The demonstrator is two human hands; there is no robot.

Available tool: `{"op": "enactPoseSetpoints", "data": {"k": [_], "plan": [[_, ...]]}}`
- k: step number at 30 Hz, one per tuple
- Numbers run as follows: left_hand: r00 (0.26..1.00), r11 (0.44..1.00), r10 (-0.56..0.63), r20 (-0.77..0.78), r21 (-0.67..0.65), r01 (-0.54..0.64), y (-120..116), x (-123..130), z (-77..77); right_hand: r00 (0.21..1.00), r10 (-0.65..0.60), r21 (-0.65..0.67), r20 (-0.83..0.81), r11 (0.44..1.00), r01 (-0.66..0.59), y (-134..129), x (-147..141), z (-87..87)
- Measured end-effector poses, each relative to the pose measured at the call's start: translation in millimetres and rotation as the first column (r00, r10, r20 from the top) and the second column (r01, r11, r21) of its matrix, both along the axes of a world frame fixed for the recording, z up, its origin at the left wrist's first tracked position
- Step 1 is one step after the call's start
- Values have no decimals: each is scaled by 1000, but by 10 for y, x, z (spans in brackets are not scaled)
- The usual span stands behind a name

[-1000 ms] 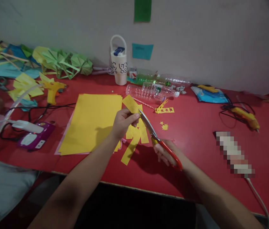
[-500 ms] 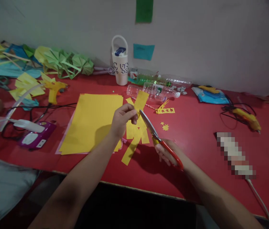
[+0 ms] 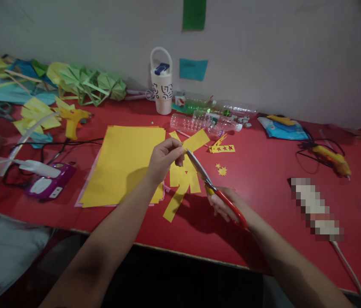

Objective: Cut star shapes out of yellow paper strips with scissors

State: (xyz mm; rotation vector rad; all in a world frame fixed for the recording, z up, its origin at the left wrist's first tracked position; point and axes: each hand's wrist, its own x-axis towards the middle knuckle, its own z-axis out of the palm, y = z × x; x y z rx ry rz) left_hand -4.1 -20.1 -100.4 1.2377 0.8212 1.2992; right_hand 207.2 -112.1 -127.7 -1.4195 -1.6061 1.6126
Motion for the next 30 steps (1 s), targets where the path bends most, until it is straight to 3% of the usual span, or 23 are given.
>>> {"op": "enactPoseSetpoints", "data": {"k": [12, 22, 30], "plan": [[1000, 1000, -9, -24, 12, 9, 31, -28, -34, 1000, 14, 18, 15, 1000, -15, 2, 24, 89], [999, 999, -33, -24, 16, 33, 23, -27, -43, 999, 39, 2, 22, 999, -39, 30, 45, 38], [999, 999, -29, -26, 23, 30, 32, -37, -38, 1000, 18, -9, 19, 1000, -18, 19, -19, 155]]}}
